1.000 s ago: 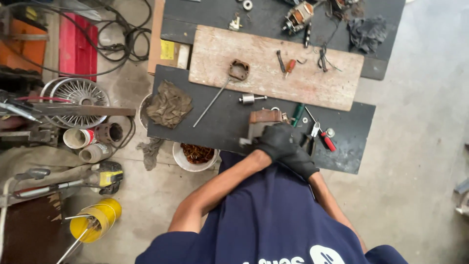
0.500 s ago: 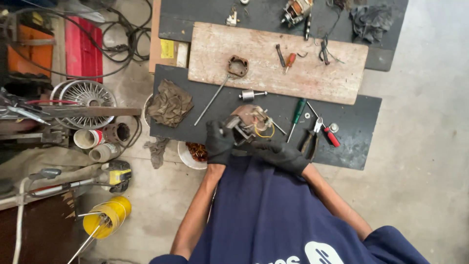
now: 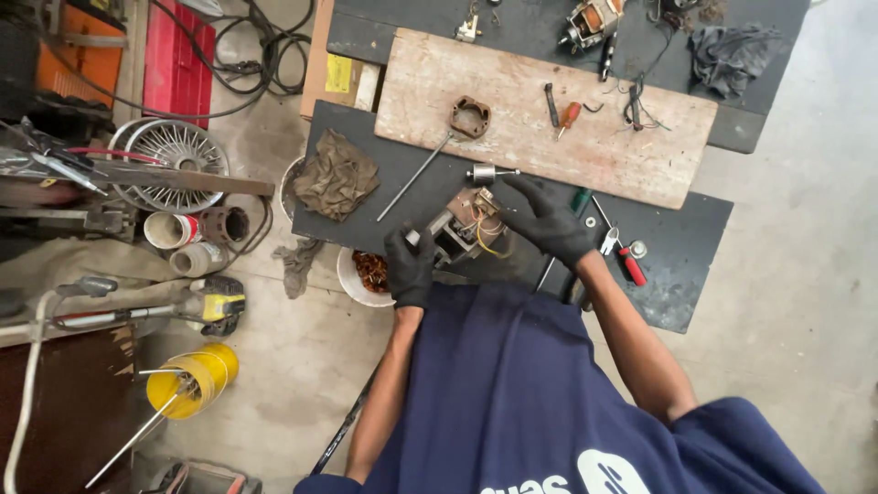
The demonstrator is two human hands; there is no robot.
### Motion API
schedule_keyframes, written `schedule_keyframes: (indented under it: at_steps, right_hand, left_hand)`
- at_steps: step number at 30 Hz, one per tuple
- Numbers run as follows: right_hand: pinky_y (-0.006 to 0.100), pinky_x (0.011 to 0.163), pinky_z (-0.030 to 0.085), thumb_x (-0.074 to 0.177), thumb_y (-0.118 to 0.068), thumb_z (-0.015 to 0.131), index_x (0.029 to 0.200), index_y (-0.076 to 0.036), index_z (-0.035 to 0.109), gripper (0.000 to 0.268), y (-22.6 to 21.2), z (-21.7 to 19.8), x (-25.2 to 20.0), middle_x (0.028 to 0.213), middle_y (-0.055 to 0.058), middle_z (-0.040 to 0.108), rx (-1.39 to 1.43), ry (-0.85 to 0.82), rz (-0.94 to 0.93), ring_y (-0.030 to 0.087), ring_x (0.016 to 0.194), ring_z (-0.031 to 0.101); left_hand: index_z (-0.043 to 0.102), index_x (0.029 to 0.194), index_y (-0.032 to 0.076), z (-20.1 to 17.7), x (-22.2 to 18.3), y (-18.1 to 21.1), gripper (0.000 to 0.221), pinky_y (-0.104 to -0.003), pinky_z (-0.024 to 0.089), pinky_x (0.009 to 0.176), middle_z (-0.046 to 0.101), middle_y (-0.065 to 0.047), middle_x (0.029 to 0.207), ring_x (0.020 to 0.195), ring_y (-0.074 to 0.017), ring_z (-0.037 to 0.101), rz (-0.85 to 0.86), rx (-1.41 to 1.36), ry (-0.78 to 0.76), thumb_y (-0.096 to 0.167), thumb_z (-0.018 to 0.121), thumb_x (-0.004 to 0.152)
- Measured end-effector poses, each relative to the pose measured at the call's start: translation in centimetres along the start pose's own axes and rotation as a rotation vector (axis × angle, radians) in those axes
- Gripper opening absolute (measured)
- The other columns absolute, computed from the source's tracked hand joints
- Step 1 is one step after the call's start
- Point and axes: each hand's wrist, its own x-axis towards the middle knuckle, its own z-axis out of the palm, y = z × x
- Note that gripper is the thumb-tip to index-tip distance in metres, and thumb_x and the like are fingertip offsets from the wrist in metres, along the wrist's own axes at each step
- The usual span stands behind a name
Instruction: Disassemble an electric motor using hand tools on a repair bench
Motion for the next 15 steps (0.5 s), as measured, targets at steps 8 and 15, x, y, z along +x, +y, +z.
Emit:
schedule_keyframes:
  at_steps: [8,15]
  right_hand:
    - [0.040,0.090,0.056,0.082,-0.033,0.083,0.133,-0.018,0.065,0.055,-0.7,1.3,2.8,0.106,0.010,0.071,-0.074,-0.263,-0.019,0.028,0.105,0.070]
    - [0.036,0.065,0.058,0.083,-0.055,0.075,0.116,-0.017,0.060,0.052,2.2,3.5,-2.4,0.077,0.002,0.076,-0.571,-0.119,-0.217,0.023,0.074,0.076]
  left_hand:
    - [0.053,0.123,0.016,-0.7,-1.0,0.6,0.061,-0.057,0.054,0.098,0.073,-0.012,0.113,0.112,-0.0338,0.069,-0.244,0.040,-0.268,0.072,0.042,0.100]
    - [0.053,0.131,0.017,-1.1,-0.7,0.8,0.069,-0.052,0.050,0.108,0.071,-0.011,0.127,0.124,-0.0323,0.064,-0.341,0.071,-0.371,0.076,0.039,0.098]
